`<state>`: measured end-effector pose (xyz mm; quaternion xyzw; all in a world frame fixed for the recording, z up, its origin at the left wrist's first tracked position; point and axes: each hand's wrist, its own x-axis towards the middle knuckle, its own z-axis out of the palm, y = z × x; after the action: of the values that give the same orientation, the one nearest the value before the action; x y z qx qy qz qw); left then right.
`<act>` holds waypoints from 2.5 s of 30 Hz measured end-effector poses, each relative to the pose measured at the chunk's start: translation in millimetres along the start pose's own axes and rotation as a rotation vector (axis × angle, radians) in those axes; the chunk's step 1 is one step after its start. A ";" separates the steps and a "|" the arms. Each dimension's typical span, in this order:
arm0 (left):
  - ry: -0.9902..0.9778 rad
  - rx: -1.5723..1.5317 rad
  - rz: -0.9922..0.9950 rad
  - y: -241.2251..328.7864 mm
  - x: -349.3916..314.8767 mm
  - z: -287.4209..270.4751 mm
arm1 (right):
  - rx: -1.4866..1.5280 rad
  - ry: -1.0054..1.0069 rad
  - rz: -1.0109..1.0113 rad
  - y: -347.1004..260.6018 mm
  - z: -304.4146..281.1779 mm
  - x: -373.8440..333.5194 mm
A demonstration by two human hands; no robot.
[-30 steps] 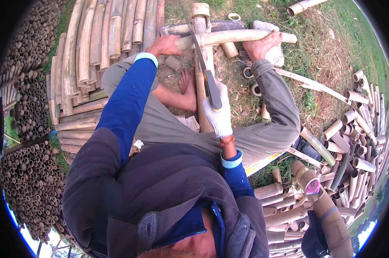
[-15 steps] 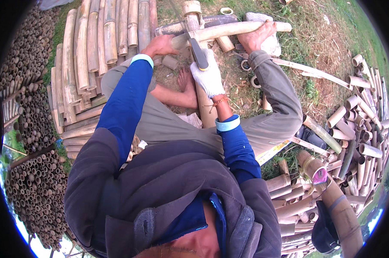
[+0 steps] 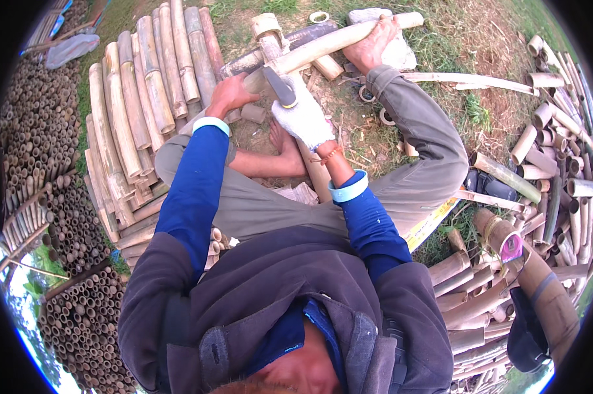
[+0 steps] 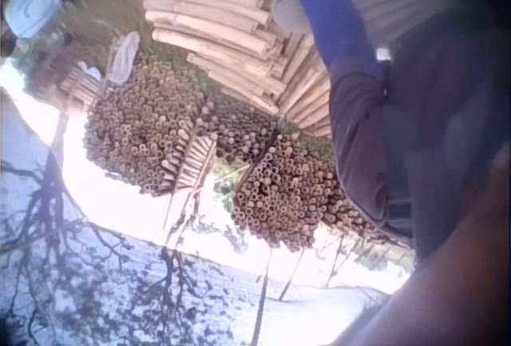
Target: The person sits on the ground and uses a machete to split long bamboo poles into smaller sections. They repeatedly position the bamboo, strike it with the machete, and separate the split pieces, stacking them nearby.
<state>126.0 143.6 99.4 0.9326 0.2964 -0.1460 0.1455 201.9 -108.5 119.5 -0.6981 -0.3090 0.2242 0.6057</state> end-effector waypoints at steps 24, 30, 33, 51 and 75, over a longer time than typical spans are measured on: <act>0.056 0.106 -0.009 4.9 -6.9 5.6 | -0.134 -0.038 0.068 -42.2 -90.6 -212.7; 0.096 0.138 0.002 16.0 -9.9 8.0 | -0.052 0.020 0.027 5.6 -32.7 -110.2; 0.139 0.115 0.063 11.6 2.8 4.6 | -0.082 0.032 -0.130 30.9 -2.2 -4.6; 0.167 0.018 0.027 3.5 -3.2 4.1 | -0.066 0.014 -0.064 20.6 3.8 17.1; 0.069 -0.051 0.019 -19.7 -9.8 12.6 | -0.094 -0.134 0.181 -18.4 -58.2 -148.2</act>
<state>104.3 149.5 87.7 0.9358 0.2959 -0.1050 0.1602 134.0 -252.5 138.2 -0.7342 -0.2945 0.3096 0.5276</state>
